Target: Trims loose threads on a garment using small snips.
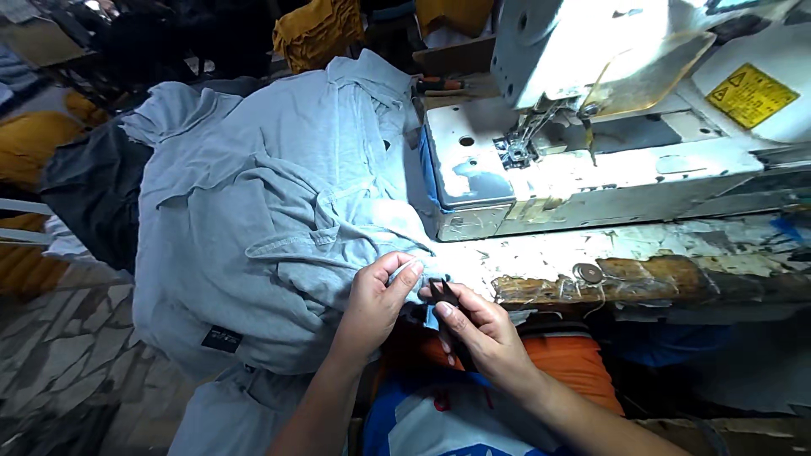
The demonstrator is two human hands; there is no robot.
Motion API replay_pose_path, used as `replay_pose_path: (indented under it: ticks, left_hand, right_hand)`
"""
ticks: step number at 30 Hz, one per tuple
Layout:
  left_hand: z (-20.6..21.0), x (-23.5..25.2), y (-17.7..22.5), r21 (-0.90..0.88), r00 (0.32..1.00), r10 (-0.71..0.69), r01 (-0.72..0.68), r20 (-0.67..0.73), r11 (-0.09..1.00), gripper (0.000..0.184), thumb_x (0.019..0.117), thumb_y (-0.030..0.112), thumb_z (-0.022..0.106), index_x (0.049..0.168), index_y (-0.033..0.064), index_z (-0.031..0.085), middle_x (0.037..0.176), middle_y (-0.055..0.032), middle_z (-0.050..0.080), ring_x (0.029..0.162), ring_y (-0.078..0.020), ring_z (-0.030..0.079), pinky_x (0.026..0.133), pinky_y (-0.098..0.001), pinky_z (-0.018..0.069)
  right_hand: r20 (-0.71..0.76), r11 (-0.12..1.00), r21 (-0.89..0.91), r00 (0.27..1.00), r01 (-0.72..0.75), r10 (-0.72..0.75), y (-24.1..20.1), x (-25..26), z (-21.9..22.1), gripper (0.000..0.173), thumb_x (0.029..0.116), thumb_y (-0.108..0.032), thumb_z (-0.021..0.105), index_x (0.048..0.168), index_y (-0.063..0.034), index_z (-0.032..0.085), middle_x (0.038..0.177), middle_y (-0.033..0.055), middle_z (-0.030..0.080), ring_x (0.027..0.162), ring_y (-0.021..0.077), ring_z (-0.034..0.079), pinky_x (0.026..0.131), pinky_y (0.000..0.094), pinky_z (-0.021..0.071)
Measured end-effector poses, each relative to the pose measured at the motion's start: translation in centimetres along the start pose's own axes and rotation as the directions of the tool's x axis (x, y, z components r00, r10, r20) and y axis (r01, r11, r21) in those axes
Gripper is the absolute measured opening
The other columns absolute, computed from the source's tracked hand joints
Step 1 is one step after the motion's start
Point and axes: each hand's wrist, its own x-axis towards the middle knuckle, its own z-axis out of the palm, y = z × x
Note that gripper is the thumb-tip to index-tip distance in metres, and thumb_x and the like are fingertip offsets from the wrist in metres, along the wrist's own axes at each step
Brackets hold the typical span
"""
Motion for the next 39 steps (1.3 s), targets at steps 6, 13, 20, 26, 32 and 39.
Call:
replay_pose_path:
  ticks: [6,13,20,26,32,39]
  left_hand:
    - [0.1,0.0,0.2,0.005,1.000,0.000,0.000,0.015,1.000,0.016,0.1006,0.007,0.057,0.091,0.0061,0.069,0.073,0.0059,0.065,0.068,0.0018,0.062,0.066,-0.0154,0.0512]
    - [0.1,0.0,0.2,0.001,1.000,-0.015,0.015,0.018,1.000,0.017,0.1010,0.007,0.057,0.092,0.0058,0.070,0.074,0.0050,0.067,0.068,0.0010,0.063,0.066,-0.0160,0.0521]
    - [0.0,0.0,0.2,0.005,0.999,-0.003,0.003,0.033,1.000,0.016,0.1006,0.007,0.057,0.091,0.0063,0.070,0.074,0.0060,0.067,0.069,0.0022,0.062,0.066,-0.0150,0.0517]
    - [0.0,-0.1,0.1,0.010,0.996,0.025,-0.026,0.085,1.000,0.014,0.1006,0.008,0.059,0.094,0.0045,0.070,0.082,0.0040,0.073,0.078,-0.0003,0.069,0.076,-0.0182,0.0569]
    - [-0.6,-0.1,-0.3,0.021,0.997,0.031,-0.032,0.069,0.999,0.013,0.0967,0.010,0.065,0.086,0.0075,0.072,0.076,0.0067,0.067,0.072,0.0031,0.061,0.068,-0.0148,0.0509]
    - [-0.5,-0.1,-0.1,-0.048,0.997,0.004,0.000,0.083,0.999,0.015,0.0981,0.007,0.062,0.087,0.0066,0.072,0.077,0.0053,0.068,0.070,0.0016,0.062,0.067,-0.0154,0.0518]
  right_hand:
    - [-0.017,0.999,-0.027,0.999,-0.034,0.034,-0.1,0.2,-0.1,0.027,0.1068,-0.013,0.049,0.123,0.0027,0.063,0.084,-0.0049,0.065,0.057,-0.0028,0.057,0.050,0.0138,0.0512]
    - [-0.022,0.999,-0.037,1.000,-0.023,0.022,0.0,0.2,0.0,0.027,0.1066,-0.012,0.049,0.123,0.0038,0.064,0.087,-0.0038,0.066,0.058,-0.0036,0.056,0.051,0.0130,0.0508]
    - [-0.049,0.999,0.018,0.998,-0.027,0.028,-0.1,0.4,0.1,0.028,0.1087,-0.015,0.045,0.117,0.0006,0.067,0.074,-0.0082,0.060,0.055,-0.0045,0.051,0.049,0.0120,0.0457]
    - [-0.002,0.924,0.322,0.976,-0.207,0.220,-0.3,1.0,-0.3,0.031,0.1071,-0.029,0.052,0.102,-0.0099,0.076,0.071,-0.0101,0.060,0.054,-0.0068,0.044,0.049,0.0102,0.0362]
    - [-0.004,0.822,0.522,0.964,-0.225,0.266,-0.8,1.2,-0.9,0.027,0.1030,-0.025,0.059,0.089,-0.0075,0.075,0.072,-0.0051,0.064,0.051,-0.0056,0.048,0.047,0.0104,0.0387]
    - [0.220,0.750,0.522,0.914,-0.406,0.342,-1.6,0.5,-1.1,0.033,0.1050,-0.035,0.054,0.103,-0.0083,0.074,0.079,-0.0044,0.066,0.053,-0.0050,0.049,0.048,0.0113,0.0413]
